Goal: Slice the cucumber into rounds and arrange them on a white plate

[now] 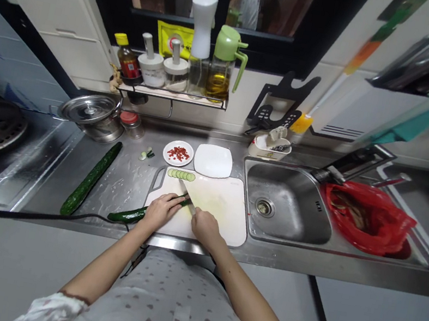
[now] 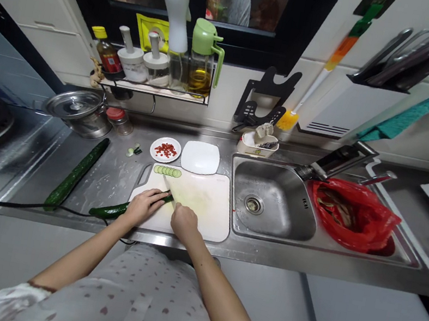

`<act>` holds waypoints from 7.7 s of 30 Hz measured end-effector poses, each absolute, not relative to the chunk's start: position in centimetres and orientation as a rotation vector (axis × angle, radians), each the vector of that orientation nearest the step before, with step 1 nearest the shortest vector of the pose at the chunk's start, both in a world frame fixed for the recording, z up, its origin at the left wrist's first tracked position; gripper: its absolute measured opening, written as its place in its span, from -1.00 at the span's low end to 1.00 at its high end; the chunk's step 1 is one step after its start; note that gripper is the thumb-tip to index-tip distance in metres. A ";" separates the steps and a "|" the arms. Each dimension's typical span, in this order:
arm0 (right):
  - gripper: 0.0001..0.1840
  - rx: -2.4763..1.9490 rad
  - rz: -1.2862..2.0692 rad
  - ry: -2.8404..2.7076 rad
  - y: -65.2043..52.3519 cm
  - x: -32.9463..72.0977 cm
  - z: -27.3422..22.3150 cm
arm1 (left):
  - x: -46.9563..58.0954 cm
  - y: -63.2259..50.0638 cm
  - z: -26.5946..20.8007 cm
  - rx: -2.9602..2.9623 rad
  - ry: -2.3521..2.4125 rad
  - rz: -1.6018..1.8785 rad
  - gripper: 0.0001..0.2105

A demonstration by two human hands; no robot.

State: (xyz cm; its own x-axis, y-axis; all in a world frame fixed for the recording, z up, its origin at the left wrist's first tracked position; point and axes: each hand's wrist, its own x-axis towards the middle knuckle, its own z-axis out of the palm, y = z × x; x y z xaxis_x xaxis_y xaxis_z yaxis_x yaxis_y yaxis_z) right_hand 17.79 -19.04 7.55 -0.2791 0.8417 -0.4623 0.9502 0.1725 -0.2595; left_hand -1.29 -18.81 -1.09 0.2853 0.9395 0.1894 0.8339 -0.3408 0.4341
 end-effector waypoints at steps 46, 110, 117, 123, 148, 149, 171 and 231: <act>-0.69 1.690 -0.757 2.251 -19.1 18.1 6.1 | -1.0 -18.9 -0.5 2.295 1.664 0.618 -0.69; -0.66 1.751 -0.759 2.254 -17.3 15.2 4.6 | -1.0 -18.8 -0.6 2.250 1.656 0.654 -0.70; -0.69 1.759 -0.764 2.208 -17.5 15.3 4.8 | -0.8 -18.9 -0.4 2.241 1.667 0.667 -0.71; -0.70 1.745 -0.738 2.181 -18.9 16.2 4.7 | -0.8 -19.0 -0.2 2.229 1.663 0.667 -0.72; -0.68 1.774 -0.786 2.205 -16.9 14.7 4.6 | -0.9 -18.9 -0.5 2.234 1.660 0.667 -0.71; -0.68 1.781 -0.786 2.209 -16.8 14.5 4.6 | -0.9 -18.9 -0.4 2.236 1.659 0.663 -0.71; -0.70 1.763 -0.747 2.163 -18.8 16.3 4.5 | -0.7 -19.0 -0.3 2.207 1.687 0.605 -0.70; -0.63 1.919 -0.335 2.331 -19.8 21.0 5.7 | -0.7 -19.8 1.5 1.739 2.146 1.100 -0.73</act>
State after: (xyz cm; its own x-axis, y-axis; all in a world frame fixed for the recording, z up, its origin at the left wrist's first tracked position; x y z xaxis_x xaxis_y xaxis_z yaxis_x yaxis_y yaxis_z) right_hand 20.96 -19.79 5.71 -0.1983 0.9555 -0.2185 0.9783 0.1794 -0.1032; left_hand -0.70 -19.79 1.50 -0.3063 0.9004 0.3089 0.7764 0.0486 0.6284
